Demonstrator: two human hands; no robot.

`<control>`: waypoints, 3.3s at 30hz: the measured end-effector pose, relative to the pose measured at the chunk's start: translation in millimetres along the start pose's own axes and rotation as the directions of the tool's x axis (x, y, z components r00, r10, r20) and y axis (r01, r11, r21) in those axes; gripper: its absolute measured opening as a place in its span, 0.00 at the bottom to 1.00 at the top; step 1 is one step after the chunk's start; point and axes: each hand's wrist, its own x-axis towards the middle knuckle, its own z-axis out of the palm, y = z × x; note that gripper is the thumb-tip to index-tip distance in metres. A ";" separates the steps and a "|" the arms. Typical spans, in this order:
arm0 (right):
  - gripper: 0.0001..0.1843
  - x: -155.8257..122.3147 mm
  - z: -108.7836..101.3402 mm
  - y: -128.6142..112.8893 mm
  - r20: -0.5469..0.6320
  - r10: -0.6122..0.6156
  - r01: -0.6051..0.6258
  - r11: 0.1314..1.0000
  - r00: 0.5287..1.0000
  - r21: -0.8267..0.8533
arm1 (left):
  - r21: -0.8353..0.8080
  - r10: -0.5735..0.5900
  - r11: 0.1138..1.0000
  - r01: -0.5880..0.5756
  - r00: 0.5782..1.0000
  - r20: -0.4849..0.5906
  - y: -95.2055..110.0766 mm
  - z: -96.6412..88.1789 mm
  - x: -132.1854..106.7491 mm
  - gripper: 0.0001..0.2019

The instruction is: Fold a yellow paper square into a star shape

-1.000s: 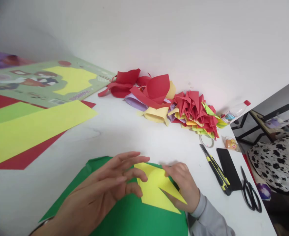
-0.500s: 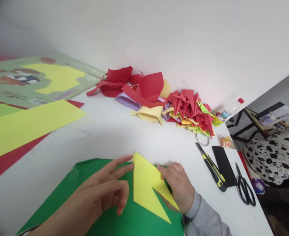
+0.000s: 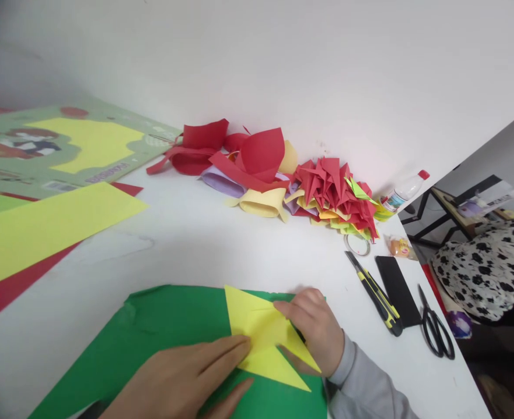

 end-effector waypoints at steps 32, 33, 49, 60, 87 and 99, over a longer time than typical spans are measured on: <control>0.11 13.0 -4.9 -8.8 -0.181 0.173 -0.149 0.979 0.968 0.138 | 0.193 0.240 0.938 -0.288 0.941 0.237 -22.2 8.9 0.4 0.22; 0.12 12.8 -4.1 -8.0 -0.200 0.189 -0.157 0.974 0.961 0.164 | 0.191 0.241 0.939 -0.287 0.942 0.233 -22.2 8.7 0.6 0.22; 0.07 7.1 14.0 -16.4 -0.345 0.555 -0.559 0.823 0.757 0.098 | 0.156 0.195 0.958 -0.240 0.946 0.259 -19.5 12.7 -5.7 0.21; 0.18 5.2 20.9 -24.2 -0.380 0.461 -0.515 0.855 0.802 -0.050 | 0.174 0.283 0.934 -0.312 0.944 0.171 -22.7 9.9 1.1 0.23; 0.17 9.1 20.8 -29.3 -0.335 0.460 -0.522 0.844 0.822 -0.122 | 0.175 0.236 0.945 -0.276 0.947 0.216 -19.6 8.5 5.5 0.21; 0.19 1.2 24.3 -24.0 -0.404 0.407 -0.475 0.876 0.820 -0.083 | 0.153 0.114 0.981 -0.118 0.993 0.038 -28.0 -3.2 15.7 0.14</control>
